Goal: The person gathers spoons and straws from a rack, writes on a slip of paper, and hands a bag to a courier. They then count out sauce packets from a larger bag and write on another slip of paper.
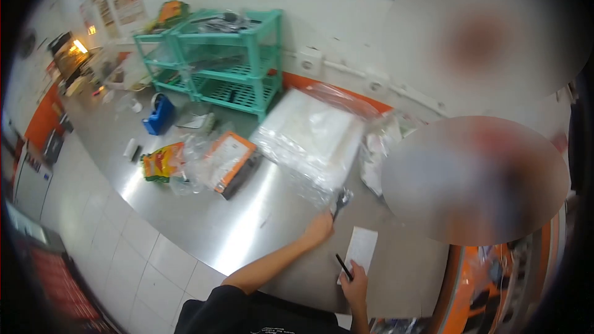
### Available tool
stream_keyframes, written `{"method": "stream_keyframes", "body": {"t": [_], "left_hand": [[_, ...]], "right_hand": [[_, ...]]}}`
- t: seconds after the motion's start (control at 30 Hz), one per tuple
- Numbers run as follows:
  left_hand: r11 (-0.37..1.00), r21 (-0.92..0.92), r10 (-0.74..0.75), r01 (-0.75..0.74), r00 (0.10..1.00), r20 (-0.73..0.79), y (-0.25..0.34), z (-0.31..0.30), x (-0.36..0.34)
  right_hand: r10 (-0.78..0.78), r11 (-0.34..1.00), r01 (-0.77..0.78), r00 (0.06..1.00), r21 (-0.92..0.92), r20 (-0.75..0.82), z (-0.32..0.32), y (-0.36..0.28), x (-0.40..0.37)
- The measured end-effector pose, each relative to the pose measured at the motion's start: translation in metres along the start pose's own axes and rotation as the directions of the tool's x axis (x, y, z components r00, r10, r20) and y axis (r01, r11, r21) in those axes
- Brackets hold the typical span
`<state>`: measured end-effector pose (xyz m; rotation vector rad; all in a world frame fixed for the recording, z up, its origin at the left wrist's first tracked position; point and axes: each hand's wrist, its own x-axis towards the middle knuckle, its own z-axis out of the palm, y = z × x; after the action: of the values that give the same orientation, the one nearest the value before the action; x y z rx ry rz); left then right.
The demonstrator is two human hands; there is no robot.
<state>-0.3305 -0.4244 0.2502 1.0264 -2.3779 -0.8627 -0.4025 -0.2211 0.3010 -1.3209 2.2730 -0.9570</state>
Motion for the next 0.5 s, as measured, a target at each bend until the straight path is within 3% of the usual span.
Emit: {"method": "stream_keyframes", "body": {"t": [0.07,0.13,0.2,0.3,0.4,0.5], "left_hand": [[0.996,-0.092,-0.001,0.015,0.989,0.149,0.013,-0.052,-0.024],[0.956,-0.284,-0.027,0.068,0.989,0.144,0.017,-0.100,-0.043],[0.937,-0.323,-0.074,0.134,0.979,0.192,0.032,-0.167,-0.053],[0.915,-0.372,-0.124,0.155,0.986,0.108,0.018,-0.241,-0.057],[0.963,-0.267,0.057,-0.030,0.994,0.093,-0.005,-0.285,-0.053],[0.967,-0.149,0.210,-0.205,0.977,0.019,-0.034,-0.333,-0.032]], "right_hand": [[-0.029,0.999,0.027,0.999,0.046,0.028,0.003,-0.004,0.003],[-0.051,0.998,0.048,0.997,0.051,0.063,0.005,-0.018,0.013],[-0.066,0.998,0.066,0.990,0.007,0.123,0.006,-0.036,0.020],[0.260,0.935,-0.300,0.942,0.189,0.210,0.019,-0.056,0.036],[-0.030,0.995,0.037,0.997,-0.091,0.075,0.055,-0.082,0.061],[-0.125,0.957,0.135,0.991,-0.256,0.052,0.097,-0.120,0.083]]}}
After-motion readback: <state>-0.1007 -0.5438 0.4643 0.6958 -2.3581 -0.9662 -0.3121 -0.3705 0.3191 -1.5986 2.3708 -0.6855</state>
